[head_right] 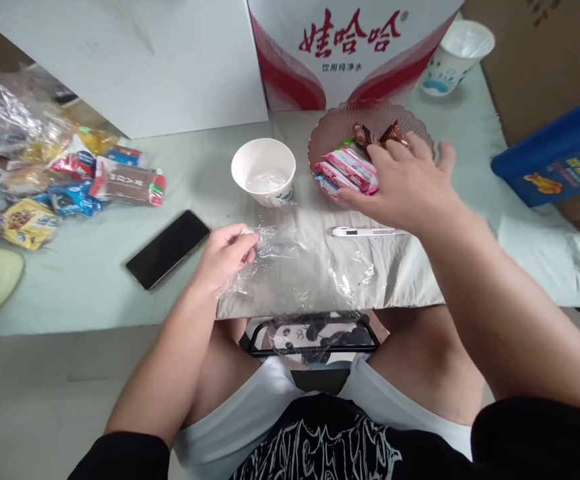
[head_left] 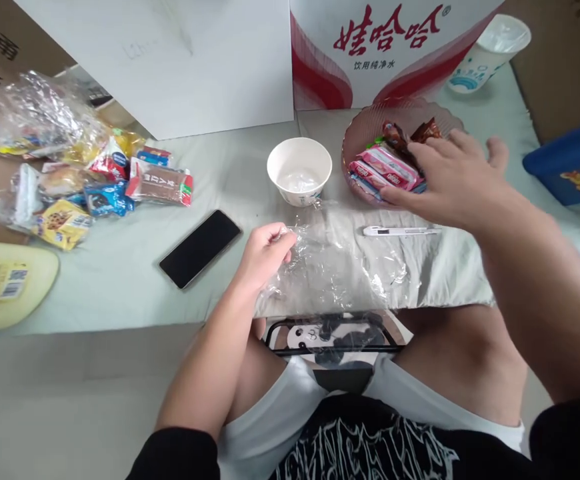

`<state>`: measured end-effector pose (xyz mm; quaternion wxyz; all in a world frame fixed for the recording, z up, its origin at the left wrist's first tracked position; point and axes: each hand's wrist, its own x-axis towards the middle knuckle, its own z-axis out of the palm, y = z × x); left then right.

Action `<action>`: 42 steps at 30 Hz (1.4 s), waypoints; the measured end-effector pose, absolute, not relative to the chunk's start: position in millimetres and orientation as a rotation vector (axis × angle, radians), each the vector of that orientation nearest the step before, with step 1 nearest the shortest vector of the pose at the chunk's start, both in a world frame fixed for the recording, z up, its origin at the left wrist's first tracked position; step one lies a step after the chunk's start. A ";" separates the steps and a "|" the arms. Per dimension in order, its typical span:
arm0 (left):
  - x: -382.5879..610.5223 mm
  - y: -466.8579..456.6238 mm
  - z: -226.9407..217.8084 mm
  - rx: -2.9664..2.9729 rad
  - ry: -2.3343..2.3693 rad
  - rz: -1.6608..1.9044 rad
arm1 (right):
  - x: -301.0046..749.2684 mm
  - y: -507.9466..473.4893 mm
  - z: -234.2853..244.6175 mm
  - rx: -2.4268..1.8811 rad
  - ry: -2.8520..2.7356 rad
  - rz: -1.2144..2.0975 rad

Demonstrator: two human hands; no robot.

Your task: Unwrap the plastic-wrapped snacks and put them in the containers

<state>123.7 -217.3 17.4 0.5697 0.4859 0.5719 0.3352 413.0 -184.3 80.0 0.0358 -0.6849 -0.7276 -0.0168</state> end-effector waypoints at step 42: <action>98.4 -264.2 33.6 2.007 0.736 0.371 | 405.4 -313.4 13.0 -1.425 -1.110 1.192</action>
